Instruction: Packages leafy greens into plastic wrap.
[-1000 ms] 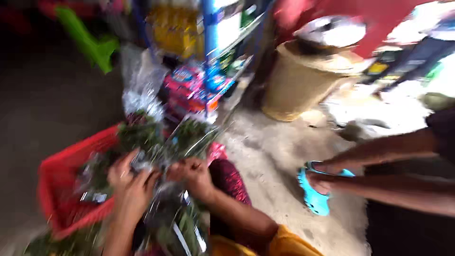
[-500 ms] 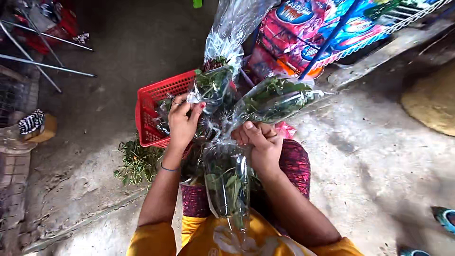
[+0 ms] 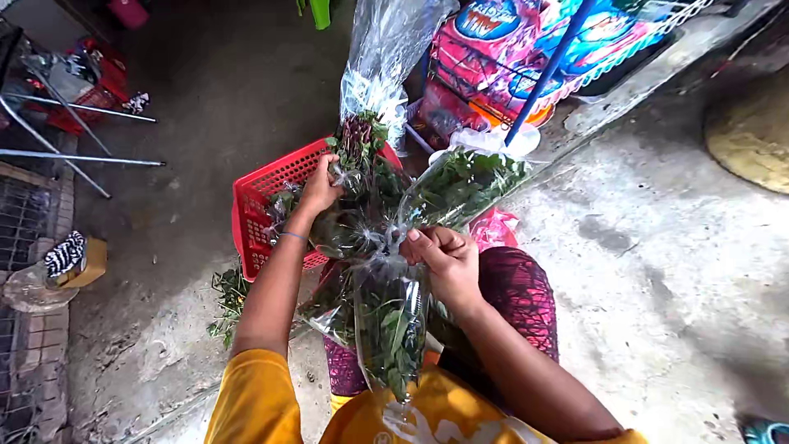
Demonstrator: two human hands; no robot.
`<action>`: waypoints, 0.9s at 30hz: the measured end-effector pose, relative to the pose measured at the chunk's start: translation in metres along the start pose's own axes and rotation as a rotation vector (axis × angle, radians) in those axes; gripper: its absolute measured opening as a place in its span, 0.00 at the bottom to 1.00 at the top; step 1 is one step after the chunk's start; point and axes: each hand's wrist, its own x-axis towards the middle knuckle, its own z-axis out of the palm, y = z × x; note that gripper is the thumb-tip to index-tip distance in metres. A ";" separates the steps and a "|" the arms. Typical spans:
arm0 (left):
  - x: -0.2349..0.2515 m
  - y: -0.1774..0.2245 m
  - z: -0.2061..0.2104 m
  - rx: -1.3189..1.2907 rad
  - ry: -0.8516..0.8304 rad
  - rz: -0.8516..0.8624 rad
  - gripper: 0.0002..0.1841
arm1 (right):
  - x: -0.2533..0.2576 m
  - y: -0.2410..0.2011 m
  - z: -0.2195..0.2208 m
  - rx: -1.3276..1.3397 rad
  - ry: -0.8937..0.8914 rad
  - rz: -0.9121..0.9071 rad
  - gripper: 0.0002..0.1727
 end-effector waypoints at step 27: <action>0.002 0.004 0.011 -0.442 0.162 0.411 0.07 | 0.008 0.010 -0.015 -0.059 0.049 0.016 0.21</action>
